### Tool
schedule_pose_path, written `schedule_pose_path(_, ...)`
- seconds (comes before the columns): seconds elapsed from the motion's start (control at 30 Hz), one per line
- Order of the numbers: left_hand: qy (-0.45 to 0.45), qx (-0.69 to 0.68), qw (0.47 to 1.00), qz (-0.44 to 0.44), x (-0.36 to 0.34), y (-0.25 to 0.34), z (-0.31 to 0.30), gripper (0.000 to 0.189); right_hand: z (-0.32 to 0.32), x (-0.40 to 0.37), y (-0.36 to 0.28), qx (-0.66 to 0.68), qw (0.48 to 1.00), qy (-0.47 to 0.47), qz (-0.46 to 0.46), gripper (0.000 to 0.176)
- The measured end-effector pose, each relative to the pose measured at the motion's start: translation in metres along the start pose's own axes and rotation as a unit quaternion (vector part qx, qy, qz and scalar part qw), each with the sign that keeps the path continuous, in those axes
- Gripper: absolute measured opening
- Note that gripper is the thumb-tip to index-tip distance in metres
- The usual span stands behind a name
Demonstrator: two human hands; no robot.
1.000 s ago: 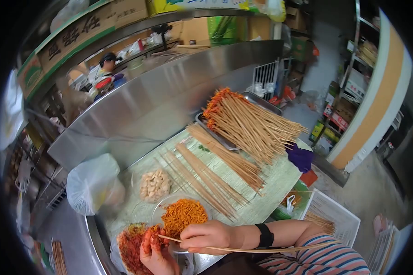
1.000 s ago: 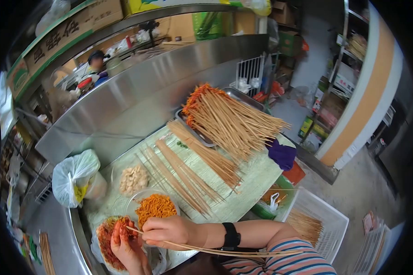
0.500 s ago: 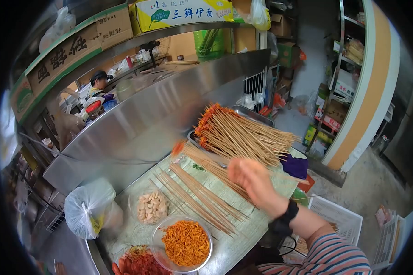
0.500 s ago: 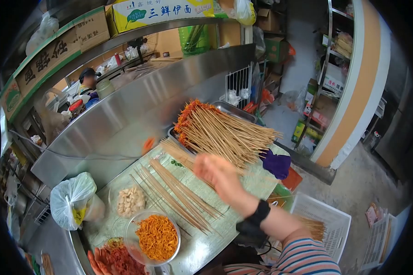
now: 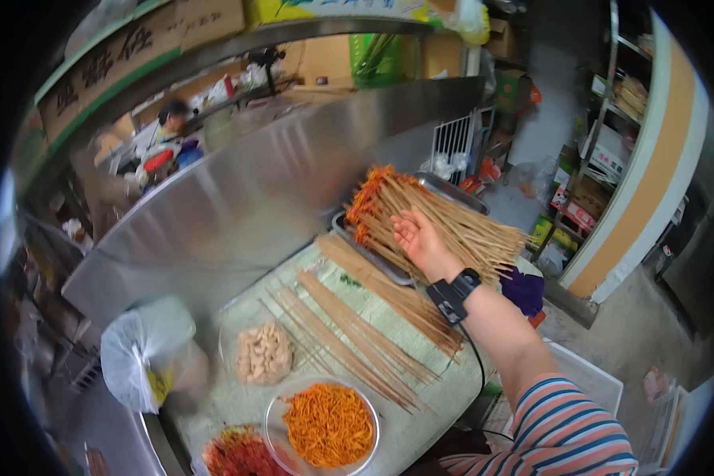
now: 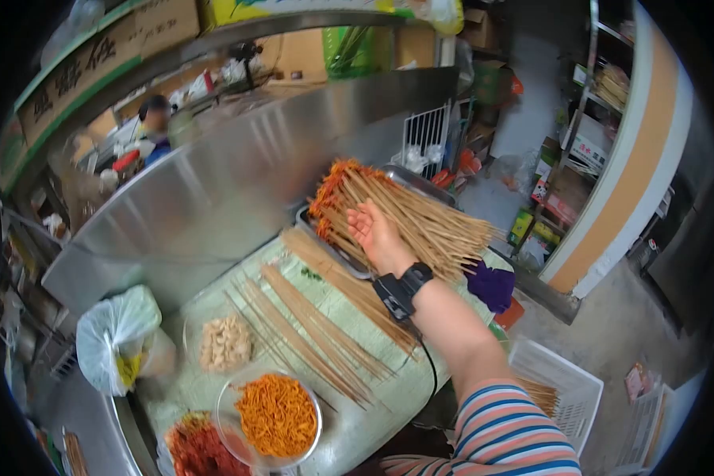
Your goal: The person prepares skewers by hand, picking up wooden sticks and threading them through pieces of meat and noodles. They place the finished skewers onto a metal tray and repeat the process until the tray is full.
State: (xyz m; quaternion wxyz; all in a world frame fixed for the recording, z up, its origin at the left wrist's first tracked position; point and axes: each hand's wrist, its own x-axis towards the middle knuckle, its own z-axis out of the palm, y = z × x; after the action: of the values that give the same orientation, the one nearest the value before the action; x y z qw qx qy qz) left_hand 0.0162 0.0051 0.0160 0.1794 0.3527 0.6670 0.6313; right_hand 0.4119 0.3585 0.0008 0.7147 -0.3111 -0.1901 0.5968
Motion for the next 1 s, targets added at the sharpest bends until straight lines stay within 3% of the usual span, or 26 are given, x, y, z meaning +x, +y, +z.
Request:
schedule_pose_path(0.03, 0.000, -0.033, 0.999, -0.013, 0.000, -0.001, -0.001, 0.035, -0.003, -0.008, 0.008, -0.007, 1.000, 0.005, 0.017, 0.029)
schedule_pose_path(0.1, -0.003, 0.032, 0.999, 0.001, 0.000, 0.001, -0.003, 0.033, 0.016, -0.045, 0.012, -0.251, 0.959, -0.111, 0.076, 0.023)
schedule_pose_path(0.17, 0.015, 0.014, 1.000, -0.002, 0.000, -0.006, -0.003, 0.031, 0.032, -0.072, 0.033, -0.290, 0.940, -0.150, 0.100, 0.017)
schedule_pose_path(0.2, 0.020, 0.015, 1.000, -0.007, 0.000, -0.008, -0.004, 0.031, 0.040, -0.085, 0.041, -0.473, 0.855, -0.208, 0.048, 0.017)
schedule_pose_path(0.23, 0.011, -0.032, 0.999, -0.030, 0.000, -0.009, -0.005, 0.030, 0.046, -0.095, 0.050, -0.633, 0.729, -0.259, -0.009, 0.016)
schedule_pose_path(0.27, 0.002, -0.080, 0.995, -0.051, -0.001, -0.010, -0.006, 0.030, 0.051, -0.101, 0.060, -0.633, 0.727, -0.264, -0.008, 0.016)
schedule_pose_path(0.33, 0.005, -0.066, 0.997, -0.033, -0.001, -0.013, -0.009, 0.029, 0.061, -0.109, 0.078, -0.883, 0.383, -0.266, -0.049, 0.016)
schedule_pose_path(0.47, 0.018, -0.057, 0.998, 0.022, 0.004, -0.038, -0.010, 0.025, 0.041, -0.087, 0.103, -0.882, 0.389, -0.252, -0.091, 0.017)
schedule_pose_path(0.5, 0.025, -0.091, 0.994, 0.049, 0.005, -0.048, -0.013, 0.024, 0.040, -0.080, 0.100, -0.879, 0.410, -0.238, -0.048, 0.017)
schedule_pose_path(0.53, 0.019, -0.119, 0.993, 0.019, 0.003, -0.043, -0.011, 0.025, 0.039, -0.076, 0.096, -0.874, 0.431, -0.223, -0.005, 0.018)
schedule_pose_path(0.57, 0.023, -0.120, 0.992, 0.019, 0.003, -0.042, -0.013, 0.025, 0.036, -0.072, 0.091, -0.874, 0.429, -0.226, -0.007, 0.018)
schedule_pose_path(0.63, 0.007, -0.080, 0.996, 0.033, 0.003, -0.041, -0.016, 0.024, 0.029, -0.066, 0.079, -0.747, 0.621, -0.212, 0.111, 0.019)
schedule_pose_path(0.67, 0.012, -0.083, 0.996, 0.033, 0.003, -0.041, -0.016, 0.024, 0.029, -0.067, 0.075, -0.707, 0.669, -0.195, 0.120, 0.018)
schedule_pose_path(0.7, 0.009, -0.095, 0.995, 0.033, 0.002, -0.041, -0.016, 0.024, 0.029, -0.067, 0.071, -0.708, 0.668, -0.198, 0.117, 0.018)
schedule_pose_path(0.77, 0.009, -0.110, 0.993, 0.033, 0.001, -0.040, -0.016, 0.024, 0.032, -0.066, 0.066, -0.657, 0.721, -0.189, 0.115, 0.015)
schedule_pose_path(1.0, 0.011, -0.087, 0.996, 0.019, 0.006, -0.047, -0.016, 0.025, 0.065, -0.030, 0.080, -0.638, 0.738, -0.198, 0.090, 0.017)
